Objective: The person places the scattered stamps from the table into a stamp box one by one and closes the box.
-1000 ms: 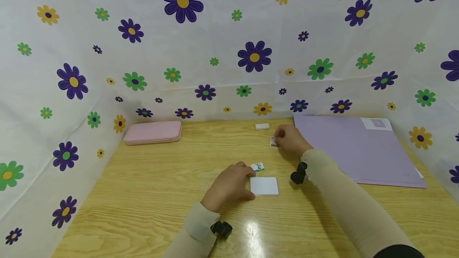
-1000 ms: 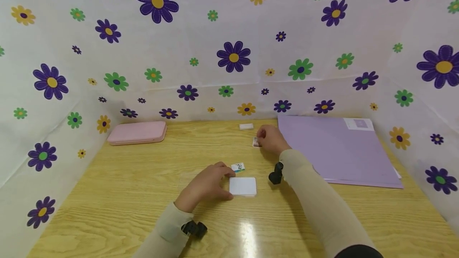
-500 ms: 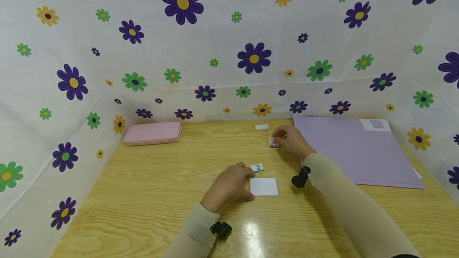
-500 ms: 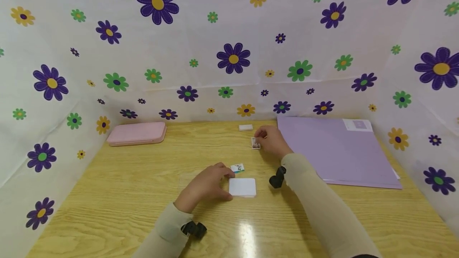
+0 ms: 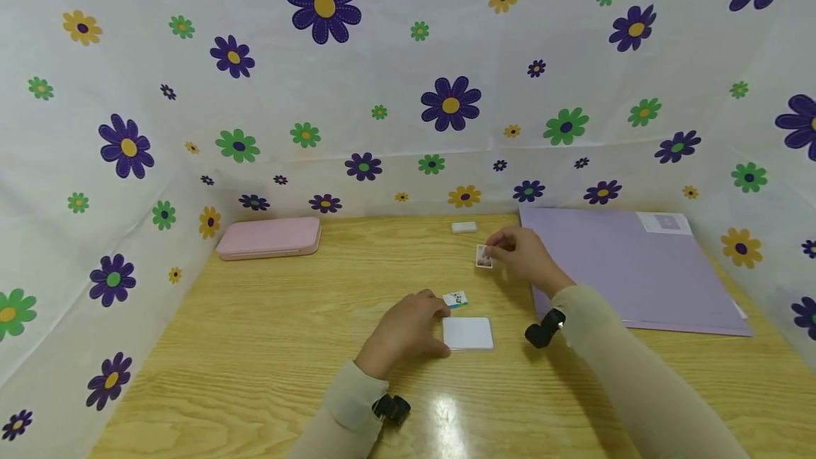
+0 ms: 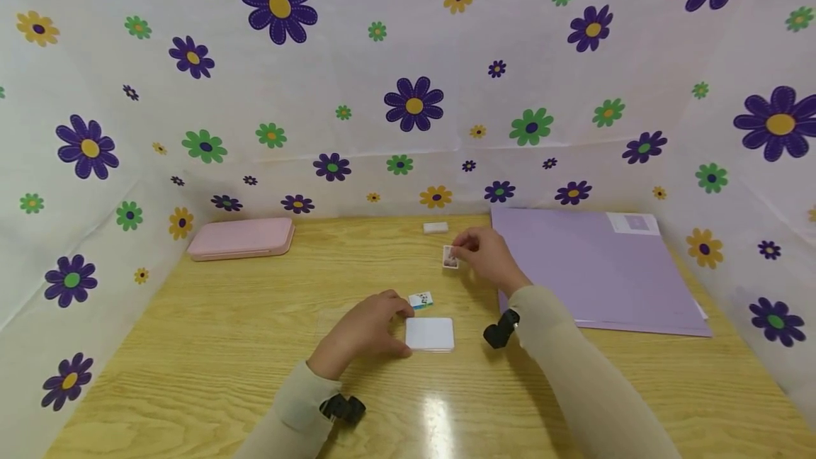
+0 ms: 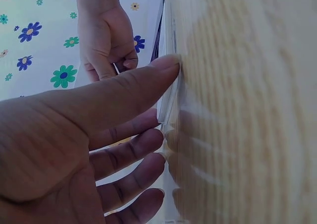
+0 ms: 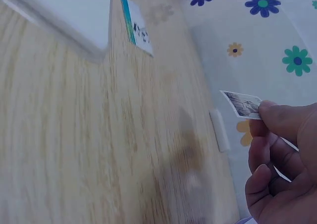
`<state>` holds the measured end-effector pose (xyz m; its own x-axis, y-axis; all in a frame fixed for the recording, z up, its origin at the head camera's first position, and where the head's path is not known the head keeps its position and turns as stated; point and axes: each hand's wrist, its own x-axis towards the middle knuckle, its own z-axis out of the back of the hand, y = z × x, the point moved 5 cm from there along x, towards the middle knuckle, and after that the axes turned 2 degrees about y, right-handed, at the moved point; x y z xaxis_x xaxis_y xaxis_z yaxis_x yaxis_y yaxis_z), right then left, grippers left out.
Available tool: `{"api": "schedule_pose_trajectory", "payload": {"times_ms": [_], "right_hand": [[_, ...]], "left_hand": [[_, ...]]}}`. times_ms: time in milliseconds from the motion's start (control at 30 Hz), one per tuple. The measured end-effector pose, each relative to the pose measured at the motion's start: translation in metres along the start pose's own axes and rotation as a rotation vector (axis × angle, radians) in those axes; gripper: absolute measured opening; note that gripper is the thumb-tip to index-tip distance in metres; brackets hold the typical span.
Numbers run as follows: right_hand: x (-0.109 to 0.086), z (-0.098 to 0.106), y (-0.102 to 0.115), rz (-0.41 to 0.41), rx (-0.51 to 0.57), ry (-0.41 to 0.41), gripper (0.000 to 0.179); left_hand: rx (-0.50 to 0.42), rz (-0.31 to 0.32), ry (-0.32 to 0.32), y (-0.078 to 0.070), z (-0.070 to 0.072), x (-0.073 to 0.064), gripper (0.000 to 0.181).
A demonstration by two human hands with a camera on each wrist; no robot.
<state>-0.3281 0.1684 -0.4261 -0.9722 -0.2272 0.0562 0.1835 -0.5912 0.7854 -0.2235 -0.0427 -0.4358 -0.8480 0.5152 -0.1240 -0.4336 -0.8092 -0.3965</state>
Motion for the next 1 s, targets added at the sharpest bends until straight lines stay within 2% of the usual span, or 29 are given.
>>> {"api": "schedule_pose_trajectory", "payload": {"times_ms": [533, 1000], "right_hand": [[-0.028, -0.008, 0.025, 0.045, 0.159, 0.014, 0.018], [-0.051, -0.02, 0.035, 0.065, 0.267, 0.024, 0.018]], "left_hand": [[-0.015, 0.0, -0.001, 0.002, -0.001, 0.003, 0.054], [-0.046, -0.004, -0.001, 0.003, 0.0, 0.001, 0.054]]}}
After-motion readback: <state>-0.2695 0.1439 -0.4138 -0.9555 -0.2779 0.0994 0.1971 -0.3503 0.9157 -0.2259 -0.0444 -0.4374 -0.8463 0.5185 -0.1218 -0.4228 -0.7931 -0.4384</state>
